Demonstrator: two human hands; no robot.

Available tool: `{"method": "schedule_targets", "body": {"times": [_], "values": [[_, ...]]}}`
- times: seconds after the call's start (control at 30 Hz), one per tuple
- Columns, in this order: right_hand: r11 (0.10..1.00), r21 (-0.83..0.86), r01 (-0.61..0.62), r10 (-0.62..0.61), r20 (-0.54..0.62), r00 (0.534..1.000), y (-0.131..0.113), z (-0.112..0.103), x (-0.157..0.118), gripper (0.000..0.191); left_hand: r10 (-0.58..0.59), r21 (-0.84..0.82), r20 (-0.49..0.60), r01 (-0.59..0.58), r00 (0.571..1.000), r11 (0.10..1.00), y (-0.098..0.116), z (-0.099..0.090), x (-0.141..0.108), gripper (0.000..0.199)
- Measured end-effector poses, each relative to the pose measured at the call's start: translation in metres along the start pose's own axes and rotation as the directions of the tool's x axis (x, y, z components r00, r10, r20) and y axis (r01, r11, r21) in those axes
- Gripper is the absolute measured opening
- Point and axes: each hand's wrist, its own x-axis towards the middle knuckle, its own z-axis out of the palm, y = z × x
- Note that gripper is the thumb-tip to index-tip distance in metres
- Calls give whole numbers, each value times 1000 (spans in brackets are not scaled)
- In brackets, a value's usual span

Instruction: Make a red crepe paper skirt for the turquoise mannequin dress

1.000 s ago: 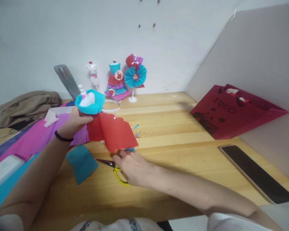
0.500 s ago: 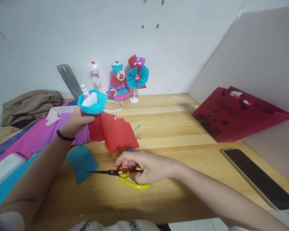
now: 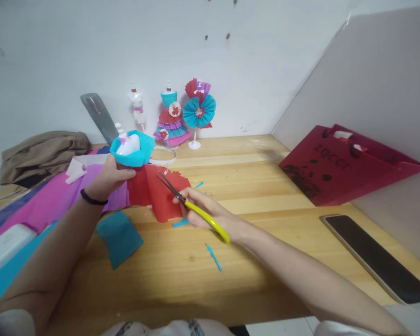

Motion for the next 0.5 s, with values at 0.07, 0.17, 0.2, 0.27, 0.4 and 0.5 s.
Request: {"method": "schedule_targets", "body": {"times": [0.07,0.17,0.2,0.27,0.4,0.5], "values": [[999,37,-9,11,-44,999,-5,3,3,57,4,9,-3,-4,1000,1000,0,0,0,46],[995,88,-51,58,-83,995,-11,7,10,59,-4,21,-11,4,1000,1000,0,0,1,47],[994,89,-64,72,-96,993,-12,8,12,61,-7,19,-11,7,1000,1000,0,0,0,48],[993,93,-75,84,-108,991,-13,8,16,63,-7,16,-10,7,1000,1000,0,1,0,48],[987,156,-23,39,-101,994,-12,8,21,57,-5,12,-9,5,1000,1000,2,1,0,46],[983,183,-10,29,-98,995,-12,8,23,55,-6,21,-11,6,1000,1000,3,2,0,46]]}}
